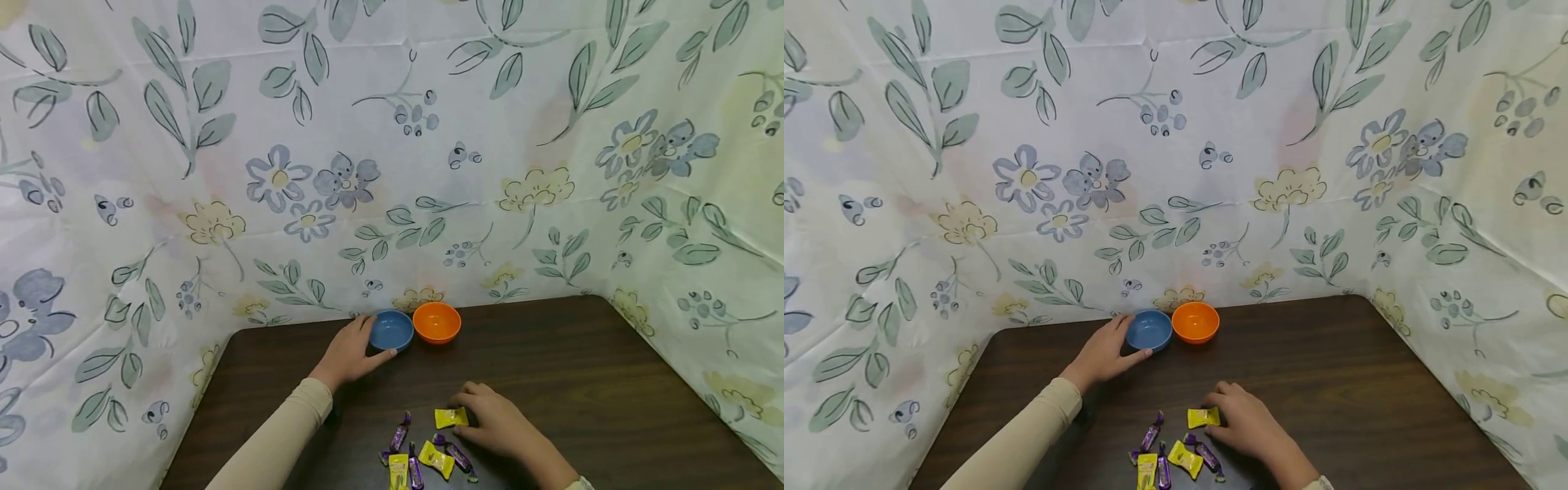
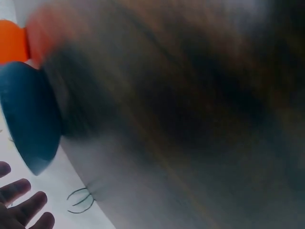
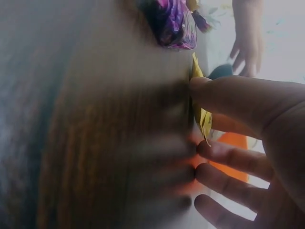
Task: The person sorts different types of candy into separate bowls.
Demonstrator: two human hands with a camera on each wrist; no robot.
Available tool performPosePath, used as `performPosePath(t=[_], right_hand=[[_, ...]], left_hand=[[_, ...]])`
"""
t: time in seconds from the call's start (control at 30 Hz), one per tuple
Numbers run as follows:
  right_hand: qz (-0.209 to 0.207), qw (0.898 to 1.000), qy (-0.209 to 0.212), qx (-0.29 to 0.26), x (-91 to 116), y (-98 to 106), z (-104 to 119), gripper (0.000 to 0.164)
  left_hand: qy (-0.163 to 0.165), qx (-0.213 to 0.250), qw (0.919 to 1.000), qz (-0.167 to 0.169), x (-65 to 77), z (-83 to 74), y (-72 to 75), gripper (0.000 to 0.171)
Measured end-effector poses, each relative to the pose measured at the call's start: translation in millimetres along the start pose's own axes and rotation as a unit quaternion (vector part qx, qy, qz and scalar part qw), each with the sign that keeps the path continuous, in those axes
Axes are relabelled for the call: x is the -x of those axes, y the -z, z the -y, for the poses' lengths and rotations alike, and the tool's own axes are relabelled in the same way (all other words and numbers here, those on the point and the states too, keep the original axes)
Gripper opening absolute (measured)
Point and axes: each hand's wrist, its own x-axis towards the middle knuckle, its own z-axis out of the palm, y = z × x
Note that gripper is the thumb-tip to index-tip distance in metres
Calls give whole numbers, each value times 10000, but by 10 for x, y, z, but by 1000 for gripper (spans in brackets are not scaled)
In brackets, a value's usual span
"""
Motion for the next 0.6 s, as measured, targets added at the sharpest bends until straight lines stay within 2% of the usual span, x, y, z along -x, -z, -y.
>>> performPosePath(t=[0.2,0.37,0.6], right_hand=[[68,9999,25,-127,-35,-33,22,27],[110,9999,56,-115,-43,-29,44,25],[165,9997,99,-173,-54,-15,56,24]], left_hand=[[78,-382,9990,233,-34,83,-78,109],[248,-349,9983,393,-60,114,-127,114],[252,-411,9974,530,-118,106,-126,109]])
